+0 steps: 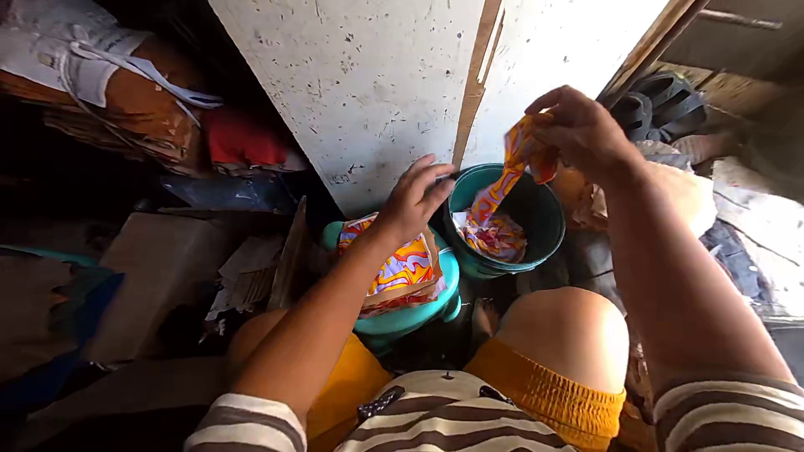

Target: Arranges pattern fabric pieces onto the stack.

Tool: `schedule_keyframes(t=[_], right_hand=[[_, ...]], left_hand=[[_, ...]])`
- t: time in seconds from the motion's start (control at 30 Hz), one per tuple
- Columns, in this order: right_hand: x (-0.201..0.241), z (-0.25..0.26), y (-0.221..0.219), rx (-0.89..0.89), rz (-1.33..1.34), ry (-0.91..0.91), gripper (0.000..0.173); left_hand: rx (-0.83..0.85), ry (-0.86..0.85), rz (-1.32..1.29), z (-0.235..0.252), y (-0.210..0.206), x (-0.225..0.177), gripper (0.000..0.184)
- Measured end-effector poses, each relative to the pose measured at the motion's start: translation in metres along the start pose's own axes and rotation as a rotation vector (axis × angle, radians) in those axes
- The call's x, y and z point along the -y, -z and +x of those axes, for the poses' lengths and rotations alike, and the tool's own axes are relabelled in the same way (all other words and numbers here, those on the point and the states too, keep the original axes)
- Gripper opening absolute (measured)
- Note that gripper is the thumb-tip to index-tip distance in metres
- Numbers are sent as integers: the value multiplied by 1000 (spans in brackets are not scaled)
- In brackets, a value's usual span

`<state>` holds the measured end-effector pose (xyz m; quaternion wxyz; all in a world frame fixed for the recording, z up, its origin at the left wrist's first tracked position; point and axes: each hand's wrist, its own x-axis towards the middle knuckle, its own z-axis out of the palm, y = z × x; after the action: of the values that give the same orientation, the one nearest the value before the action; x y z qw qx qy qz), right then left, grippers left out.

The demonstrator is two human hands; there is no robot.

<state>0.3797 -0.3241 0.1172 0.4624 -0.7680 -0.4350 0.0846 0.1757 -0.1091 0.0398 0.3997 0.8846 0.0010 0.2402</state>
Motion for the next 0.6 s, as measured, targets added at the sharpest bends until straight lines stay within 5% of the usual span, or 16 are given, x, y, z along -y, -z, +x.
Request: schedule_keyframes(t=[0.2,0.37,0.53,0.6], right_hand=[[73,-15,-1,209,277,347,31],[82,-35,0,134,357,466,33],[28,-94,-2,159,199,226,29],[12,-104,-21,254,86,33,35]], left_hand=[[96,157,-457,17,-25,-32,48],[212,275,-693,-29,-19,-22,27],[80,158,-759,-43,45,-32,13],[215,86,-661,-35,66,-54,14]])
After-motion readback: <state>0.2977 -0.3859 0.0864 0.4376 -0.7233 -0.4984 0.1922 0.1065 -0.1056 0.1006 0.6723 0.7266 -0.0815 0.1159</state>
